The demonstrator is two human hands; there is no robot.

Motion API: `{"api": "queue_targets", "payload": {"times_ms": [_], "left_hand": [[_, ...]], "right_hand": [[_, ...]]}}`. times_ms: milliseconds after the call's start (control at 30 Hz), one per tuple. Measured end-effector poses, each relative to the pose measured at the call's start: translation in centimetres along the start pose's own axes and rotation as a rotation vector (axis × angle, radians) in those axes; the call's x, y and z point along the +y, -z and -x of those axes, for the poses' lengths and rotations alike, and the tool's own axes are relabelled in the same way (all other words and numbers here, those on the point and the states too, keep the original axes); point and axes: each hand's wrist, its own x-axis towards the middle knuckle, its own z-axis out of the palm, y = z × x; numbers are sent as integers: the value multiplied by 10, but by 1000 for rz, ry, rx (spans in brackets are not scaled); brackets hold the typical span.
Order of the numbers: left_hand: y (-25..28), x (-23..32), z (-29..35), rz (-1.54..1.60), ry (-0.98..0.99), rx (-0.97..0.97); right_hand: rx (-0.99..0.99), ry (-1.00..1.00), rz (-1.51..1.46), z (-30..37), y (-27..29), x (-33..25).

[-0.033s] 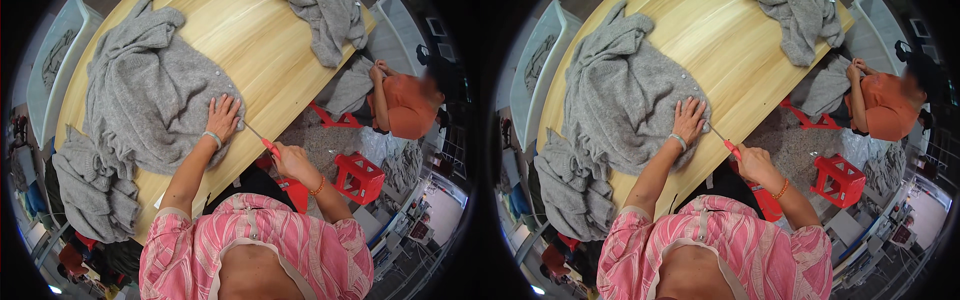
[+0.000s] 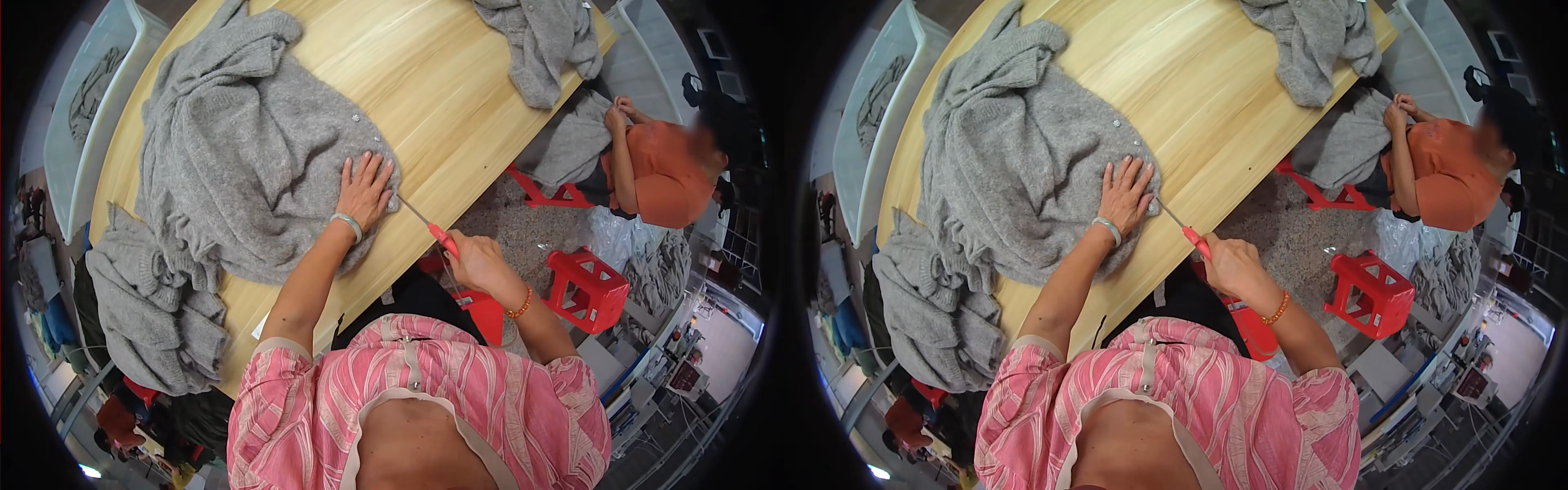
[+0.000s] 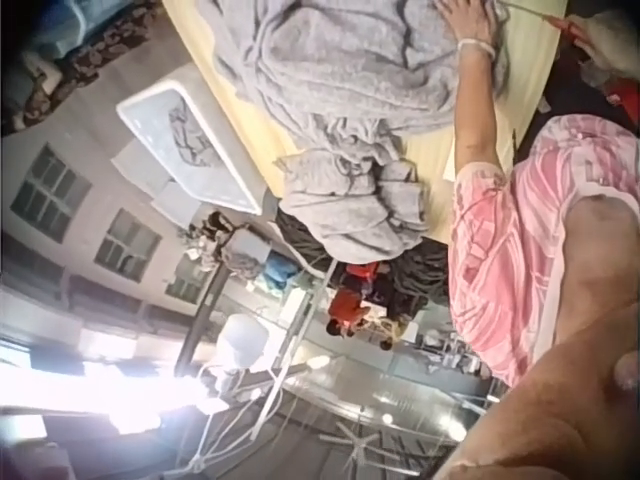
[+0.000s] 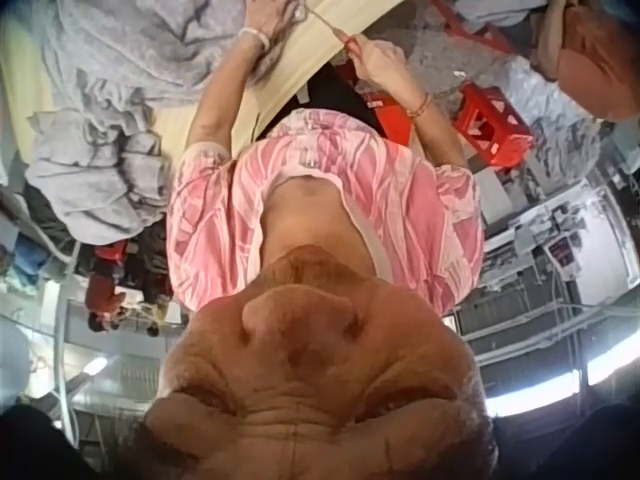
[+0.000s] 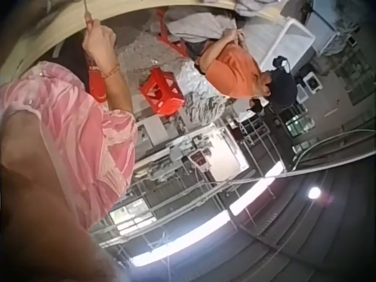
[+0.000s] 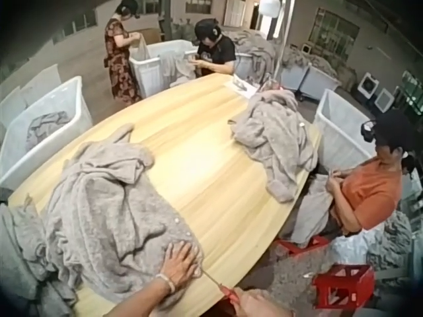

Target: Trimming loose threads and checking quality of grey knit sweaters using scissors.

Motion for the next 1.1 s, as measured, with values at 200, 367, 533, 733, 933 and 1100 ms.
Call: {"api": "queue_targets", "payload": {"times_ms": [200, 367, 533, 733, 933, 1100], "left_hand": [[0, 4, -12, -17, 30, -45], [2, 8, -14, -48, 53, -75], [10, 8, -23, -67, 52, -50], [16, 12, -31, 191, 49, -85], [17, -5, -73, -42, 161, 266], [3, -18, -83, -132, 193, 31]], "right_hand": [[132, -20, -72, -36, 18, 5], [-79, 22, -51, -7, 6, 27], [-34, -8, -219, -12, 10, 36], [171, 53, -466, -19, 0, 49], [269, 154, -244, -19, 2, 48], [142, -59, -129, -33, 26, 37]]}}
